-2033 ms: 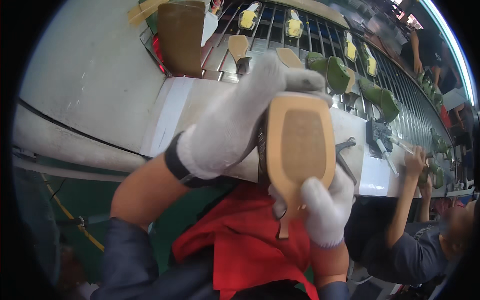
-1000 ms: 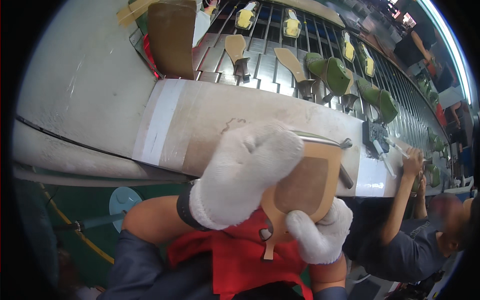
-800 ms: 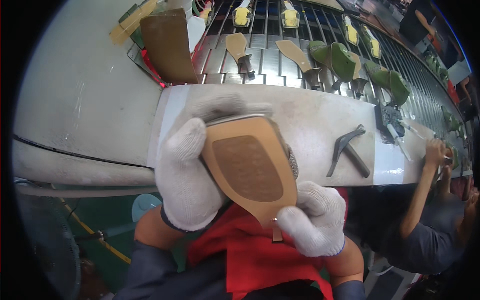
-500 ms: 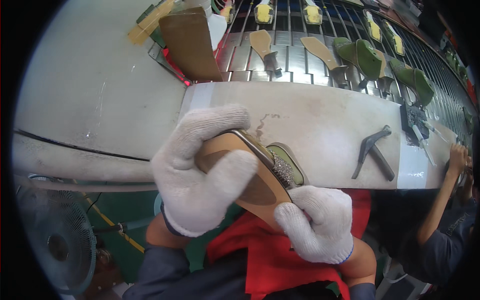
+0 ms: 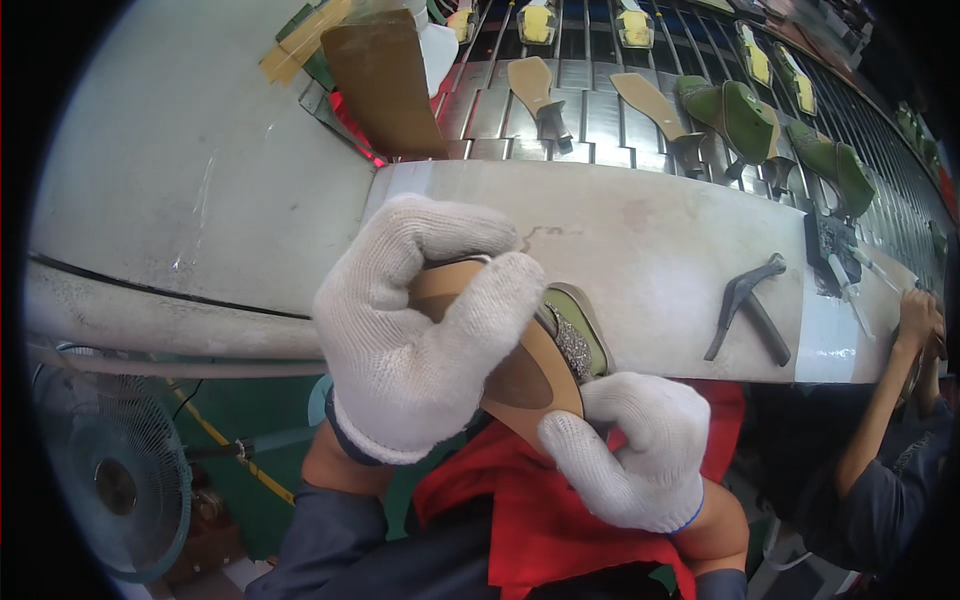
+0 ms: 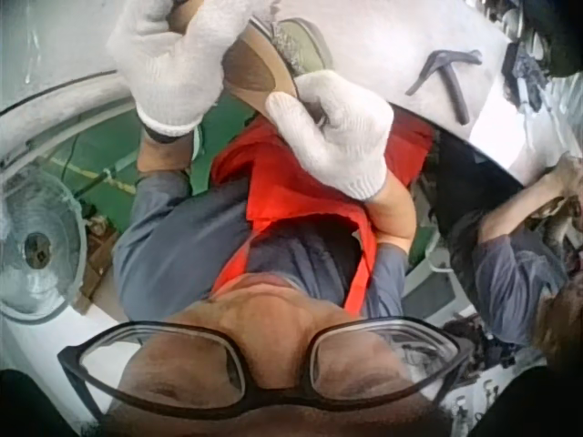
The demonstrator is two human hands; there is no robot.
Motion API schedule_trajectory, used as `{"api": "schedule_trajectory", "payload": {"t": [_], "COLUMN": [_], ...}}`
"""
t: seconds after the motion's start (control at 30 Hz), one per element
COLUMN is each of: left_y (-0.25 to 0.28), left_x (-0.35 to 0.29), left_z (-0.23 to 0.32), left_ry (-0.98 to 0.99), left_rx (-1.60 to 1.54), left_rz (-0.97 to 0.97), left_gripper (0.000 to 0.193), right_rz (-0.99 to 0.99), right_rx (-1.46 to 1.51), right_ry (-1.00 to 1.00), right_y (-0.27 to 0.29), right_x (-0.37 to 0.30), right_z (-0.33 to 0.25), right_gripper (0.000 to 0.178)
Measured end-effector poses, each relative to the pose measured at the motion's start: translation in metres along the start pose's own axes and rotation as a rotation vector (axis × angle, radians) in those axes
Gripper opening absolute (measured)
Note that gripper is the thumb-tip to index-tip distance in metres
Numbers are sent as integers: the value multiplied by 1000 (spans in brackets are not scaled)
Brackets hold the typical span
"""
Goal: The person attaches soles to shoes on shoe lasts by hand, hammers around the sole edges and heels with a hammer, and places the assembled shoes onto a conveyor belt.
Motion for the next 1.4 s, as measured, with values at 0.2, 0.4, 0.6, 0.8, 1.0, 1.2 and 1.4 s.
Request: {"api": "schedule_trajectory", "payload": {"t": [0.2, 0.4, 0.6, 0.8, 1.0, 1.2, 1.4], "left_y": [-29, -70, -82, -75, -76, -73, -67], "left_x": [5, 25, 10, 37, 29, 29, 30], "left_z": [26, -100, -144, -111, -110, -111, -114], "left_ry": [-117, 380, 375, -102, -94, -120, -135], "left_rx": [-239, -1023, -883, -423, -436, -398, -392], "left_rz": [-344, -601, -134, -357, -452, -454, -426], "left_gripper": [27, 69, 68, 71, 87, 116, 120], "right_rz": [105, 410, 634, 57, -297, -145, -97], "right_rx": [-260, 183, 823, -208, -400, -515, -532], "right_ry": [238, -223, -552, -216, 307, 365, 401], "right_y": [37, 91, 24, 23, 24, 2, -13], "right_x": [35, 19, -84, -36, 38, 19, 24], "right_z": [-16, 15, 75, 40, 3, 9, 19], "right_gripper": [92, 59, 46, 48, 68, 42, 45]}}
Point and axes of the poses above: each hand's wrist, its own x-axis towards the middle knuckle, its own y-axis out of the back of the hand, z = x × y, the point moved 3 cm from there along x, towards the middle knuckle, and after that the axes turned 11 degrees about y, right-handed, at the moved point
